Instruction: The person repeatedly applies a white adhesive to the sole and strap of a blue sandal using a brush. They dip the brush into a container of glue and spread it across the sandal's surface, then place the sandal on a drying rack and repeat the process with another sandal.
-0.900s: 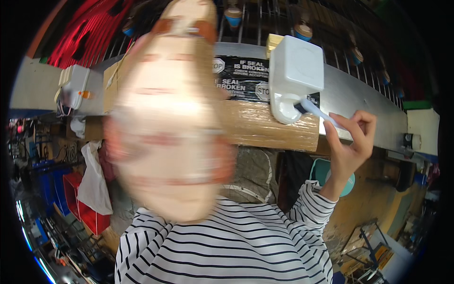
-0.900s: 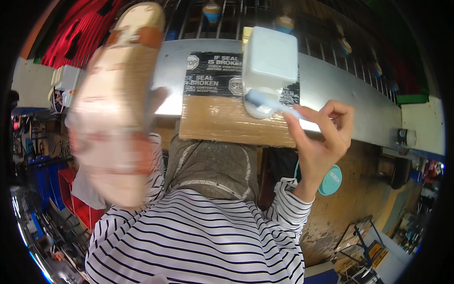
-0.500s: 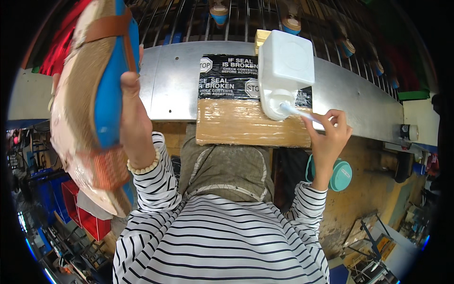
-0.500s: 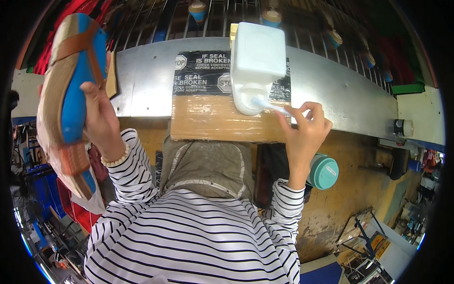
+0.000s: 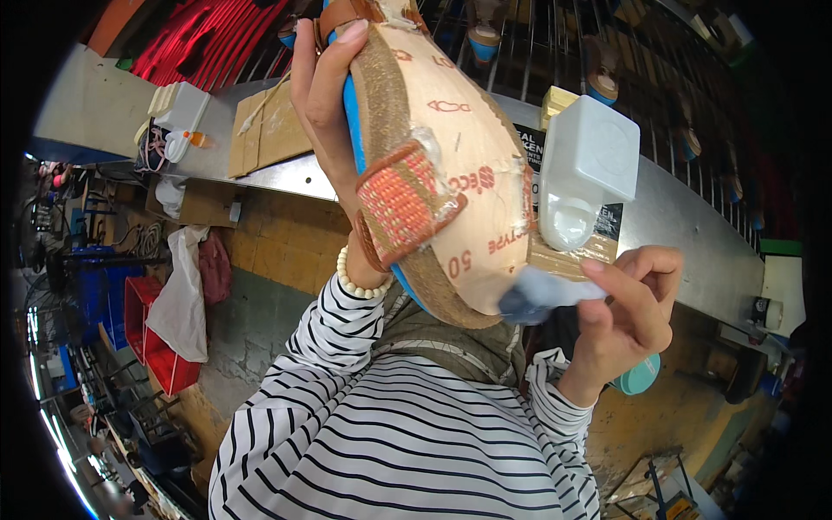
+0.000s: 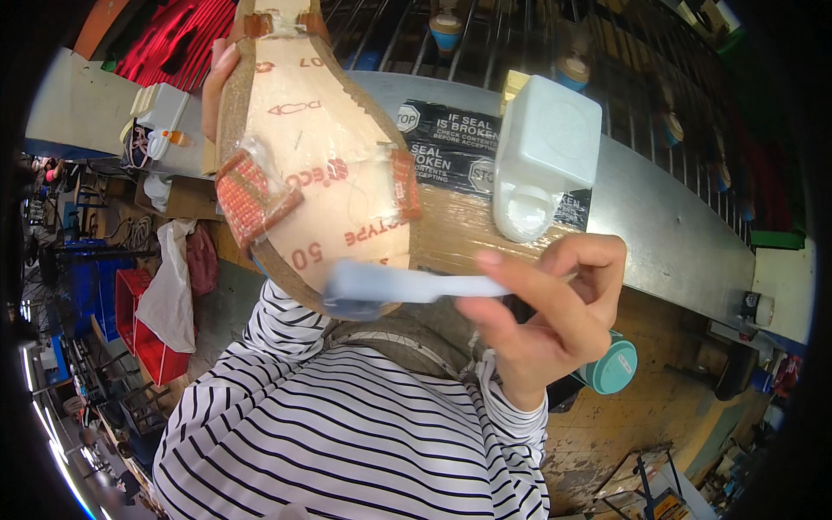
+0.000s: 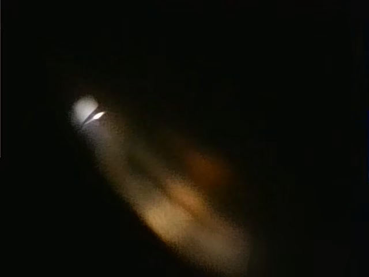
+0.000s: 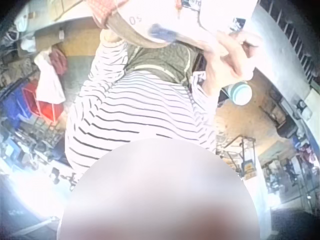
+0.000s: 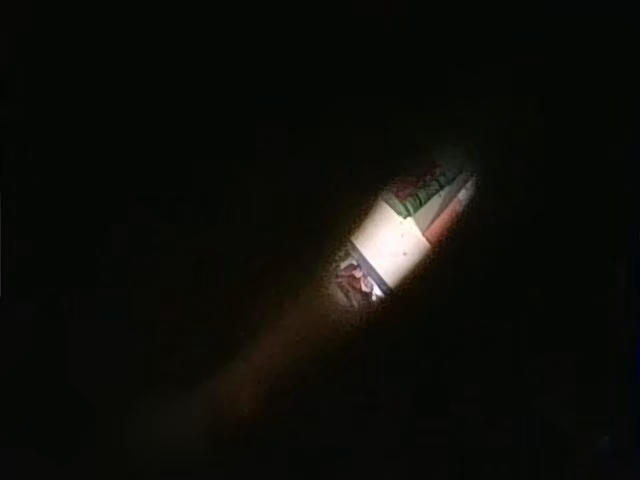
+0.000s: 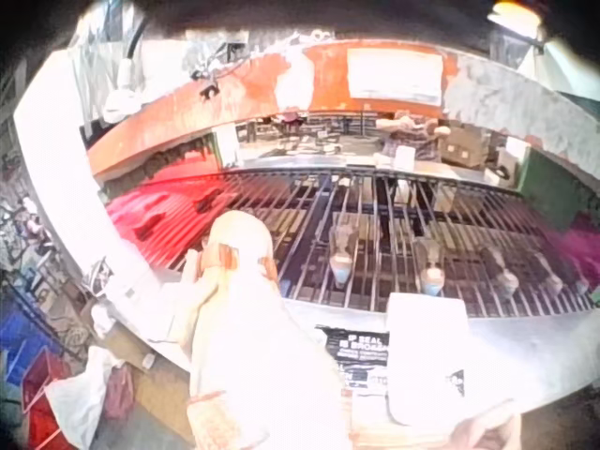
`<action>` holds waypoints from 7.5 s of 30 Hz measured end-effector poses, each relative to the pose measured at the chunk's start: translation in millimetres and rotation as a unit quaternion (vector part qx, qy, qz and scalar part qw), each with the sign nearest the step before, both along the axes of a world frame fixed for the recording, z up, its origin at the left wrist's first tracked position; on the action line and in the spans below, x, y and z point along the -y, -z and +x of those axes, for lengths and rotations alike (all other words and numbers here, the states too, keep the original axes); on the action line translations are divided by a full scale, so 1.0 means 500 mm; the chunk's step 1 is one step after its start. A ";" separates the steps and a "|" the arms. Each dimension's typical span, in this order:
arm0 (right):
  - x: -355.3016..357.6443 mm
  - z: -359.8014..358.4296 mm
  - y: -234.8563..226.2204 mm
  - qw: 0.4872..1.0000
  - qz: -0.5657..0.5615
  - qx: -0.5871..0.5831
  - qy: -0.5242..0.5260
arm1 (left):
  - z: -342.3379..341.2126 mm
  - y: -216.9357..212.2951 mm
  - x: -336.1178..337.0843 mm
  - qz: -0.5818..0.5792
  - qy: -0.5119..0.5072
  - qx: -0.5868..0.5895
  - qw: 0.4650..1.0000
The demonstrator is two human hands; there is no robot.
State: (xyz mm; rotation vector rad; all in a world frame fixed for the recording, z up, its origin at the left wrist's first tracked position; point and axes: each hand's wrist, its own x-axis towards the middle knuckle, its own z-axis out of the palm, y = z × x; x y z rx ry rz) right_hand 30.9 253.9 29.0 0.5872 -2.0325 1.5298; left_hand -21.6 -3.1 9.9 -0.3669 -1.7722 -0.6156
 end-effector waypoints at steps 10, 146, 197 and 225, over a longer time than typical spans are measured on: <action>0.032 -0.024 -0.040 0.986 0.054 -0.156 0.020 | 0.006 0.016 -0.022 0.038 0.021 0.027 0.999; -0.378 -0.187 0.347 0.909 0.030 0.206 0.362 | -0.631 0.228 0.154 -0.043 -0.054 0.682 0.728; -0.169 -0.026 0.171 0.926 0.229 0.070 0.293 | 0.111 -0.021 0.114 0.465 0.586 0.338 0.571; -0.019 -0.088 -0.100 0.968 0.123 -0.182 0.118 | 0.144 -0.042 -0.081 0.197 0.438 0.429 0.765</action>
